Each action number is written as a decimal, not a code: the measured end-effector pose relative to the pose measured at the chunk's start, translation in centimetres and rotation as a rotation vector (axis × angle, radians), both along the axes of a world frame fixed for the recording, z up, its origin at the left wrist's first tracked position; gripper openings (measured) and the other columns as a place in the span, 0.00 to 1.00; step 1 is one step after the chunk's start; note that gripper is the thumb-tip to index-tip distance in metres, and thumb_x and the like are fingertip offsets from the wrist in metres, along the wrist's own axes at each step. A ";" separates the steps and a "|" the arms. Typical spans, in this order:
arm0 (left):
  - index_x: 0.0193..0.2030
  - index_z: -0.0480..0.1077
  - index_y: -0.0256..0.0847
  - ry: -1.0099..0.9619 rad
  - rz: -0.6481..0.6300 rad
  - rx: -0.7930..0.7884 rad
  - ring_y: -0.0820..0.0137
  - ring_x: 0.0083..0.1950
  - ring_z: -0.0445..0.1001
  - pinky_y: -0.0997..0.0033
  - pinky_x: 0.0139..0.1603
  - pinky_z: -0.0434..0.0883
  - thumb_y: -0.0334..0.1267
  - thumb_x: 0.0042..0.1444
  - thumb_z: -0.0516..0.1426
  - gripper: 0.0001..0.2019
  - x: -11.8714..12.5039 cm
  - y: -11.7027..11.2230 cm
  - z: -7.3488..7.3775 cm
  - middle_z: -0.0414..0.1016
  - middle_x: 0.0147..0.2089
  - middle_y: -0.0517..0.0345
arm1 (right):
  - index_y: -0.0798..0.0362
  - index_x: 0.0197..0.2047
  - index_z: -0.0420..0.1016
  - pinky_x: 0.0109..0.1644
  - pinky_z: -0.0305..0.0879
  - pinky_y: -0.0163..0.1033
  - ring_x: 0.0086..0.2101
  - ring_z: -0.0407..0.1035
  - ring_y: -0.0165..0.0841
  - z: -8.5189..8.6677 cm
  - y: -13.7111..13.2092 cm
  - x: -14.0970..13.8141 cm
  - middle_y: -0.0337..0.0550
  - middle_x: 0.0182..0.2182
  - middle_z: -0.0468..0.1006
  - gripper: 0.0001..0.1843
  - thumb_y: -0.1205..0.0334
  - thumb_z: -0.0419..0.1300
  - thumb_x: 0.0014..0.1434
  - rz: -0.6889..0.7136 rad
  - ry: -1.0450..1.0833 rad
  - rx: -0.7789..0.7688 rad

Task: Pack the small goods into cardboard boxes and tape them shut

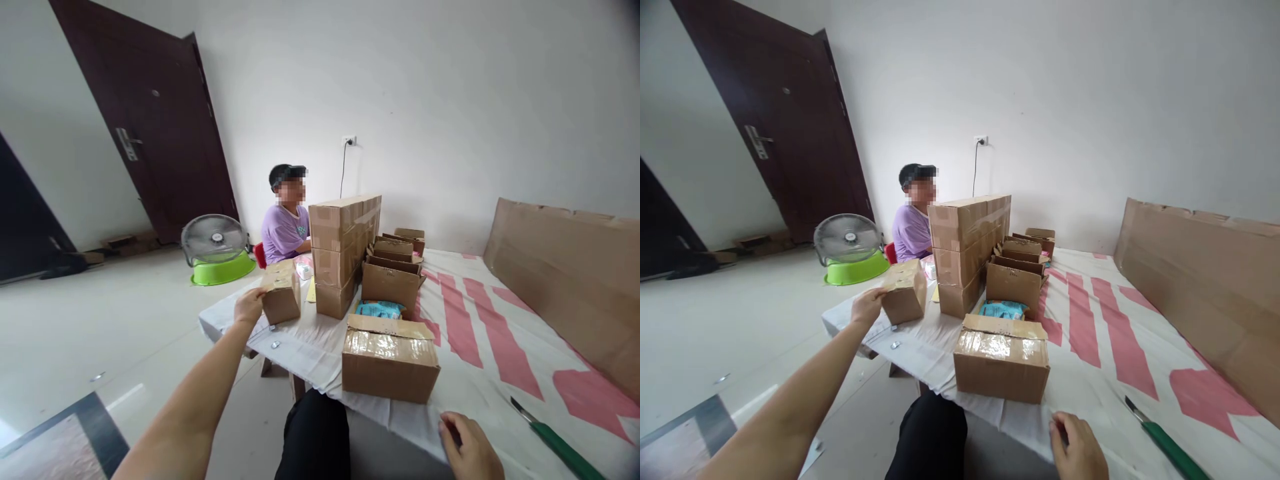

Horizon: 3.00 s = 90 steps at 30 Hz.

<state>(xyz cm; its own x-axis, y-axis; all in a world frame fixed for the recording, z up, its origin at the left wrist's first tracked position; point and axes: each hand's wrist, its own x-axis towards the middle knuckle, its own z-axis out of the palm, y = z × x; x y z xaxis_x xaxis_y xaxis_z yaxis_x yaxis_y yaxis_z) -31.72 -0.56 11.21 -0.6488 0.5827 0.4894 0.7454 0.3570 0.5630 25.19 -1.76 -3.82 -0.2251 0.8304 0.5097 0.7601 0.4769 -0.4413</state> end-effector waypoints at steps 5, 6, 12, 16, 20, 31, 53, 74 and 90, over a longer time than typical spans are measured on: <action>0.37 0.76 0.43 0.077 -0.101 0.078 0.66 0.49 0.75 0.69 0.56 0.69 0.37 0.52 0.51 0.13 1.4 -3.5 -0.1 0.80 0.44 0.60 | 0.49 0.36 0.74 0.37 0.69 0.39 0.32 0.73 0.36 -0.4 0.2 0.3 0.44 0.30 0.78 0.17 0.47 0.51 0.59 0.039 0.008 0.039; 0.38 0.76 0.43 0.090 -0.114 0.099 0.67 0.49 0.75 0.68 0.57 0.68 0.38 0.53 0.50 0.13 1.9 -4.6 0.0 0.79 0.45 0.60 | 0.49 0.36 0.74 0.37 0.69 0.39 0.32 0.73 0.36 -0.5 0.3 0.3 0.44 0.30 0.78 0.17 0.47 0.51 0.59 0.045 0.010 0.041; 0.37 0.76 0.43 0.091 -0.281 0.239 0.64 0.47 0.76 0.61 0.55 0.71 0.46 0.54 0.52 0.15 5.0 -11.2 -1.1 0.80 0.44 0.58 | 0.49 0.36 0.74 0.38 0.69 0.39 0.33 0.73 0.37 -0.5 0.2 0.1 0.45 0.32 0.79 0.16 0.47 0.51 0.59 0.047 0.020 0.027; 0.34 0.76 0.41 -0.037 -0.428 0.278 0.61 0.46 0.77 0.60 0.50 0.75 0.46 0.54 0.53 0.14 7.1 -12.0 -3.0 0.80 0.43 0.53 | 0.48 0.36 0.74 0.38 0.69 0.40 0.34 0.73 0.37 -0.1 0.0 -0.1 0.45 0.32 0.79 0.16 0.48 0.51 0.59 0.032 0.022 0.019; 0.37 0.75 0.39 -0.028 -0.403 0.300 0.62 0.47 0.77 0.60 0.52 0.74 0.44 0.56 0.51 0.15 9.0 -9.5 -3.9 0.79 0.46 0.51 | 0.49 0.35 0.74 0.37 0.69 0.40 0.33 0.72 0.37 0.2 -0.1 -0.1 0.45 0.31 0.78 0.16 0.48 0.51 0.58 0.041 0.027 0.019; 0.42 0.73 0.43 0.268 -0.268 0.447 0.57 0.57 0.66 0.50 0.61 0.63 0.27 0.51 0.49 0.16 15.5 -9.3 -1.3 0.71 0.52 0.50 | 0.48 0.35 0.74 0.38 0.68 0.39 0.33 0.72 0.37 0.7 -0.4 -0.3 0.44 0.31 0.78 0.14 0.50 0.52 0.58 0.039 0.035 0.008; 0.53 0.70 0.51 0.417 -0.838 0.054 0.62 0.56 0.68 0.53 0.59 0.58 0.31 0.58 0.53 0.17 30.1 -5.4 -1.8 0.74 0.54 0.54 | 0.49 0.34 0.74 0.41 0.65 0.41 0.35 0.70 0.38 1.7 -1.2 -0.8 0.44 0.32 0.77 0.13 0.53 0.51 0.58 0.020 0.040 -0.077; 0.44 0.72 0.44 0.253 -1.071 0.314 0.64 0.51 0.71 0.61 0.52 0.66 0.34 0.60 0.53 0.08 33.1 -6.6 -0.9 0.76 0.48 0.53 | 0.53 0.37 0.71 0.43 0.67 0.38 0.37 0.72 0.36 6.6 -3.3 5.9 0.46 0.34 0.78 0.15 0.56 0.46 0.59 -0.075 0.289 -0.200; 0.66 0.48 0.44 -0.726 -1.095 0.361 0.56 0.71 0.41 0.49 0.69 0.42 0.51 0.58 0.52 0.32 32.9 -4.5 -6.5 0.43 0.71 0.47 | 0.53 0.52 0.69 0.44 0.66 0.43 0.46 0.71 0.43 7.3 4.4 16.8 0.51 0.47 0.77 0.21 0.60 0.50 0.56 -0.494 -0.319 -0.425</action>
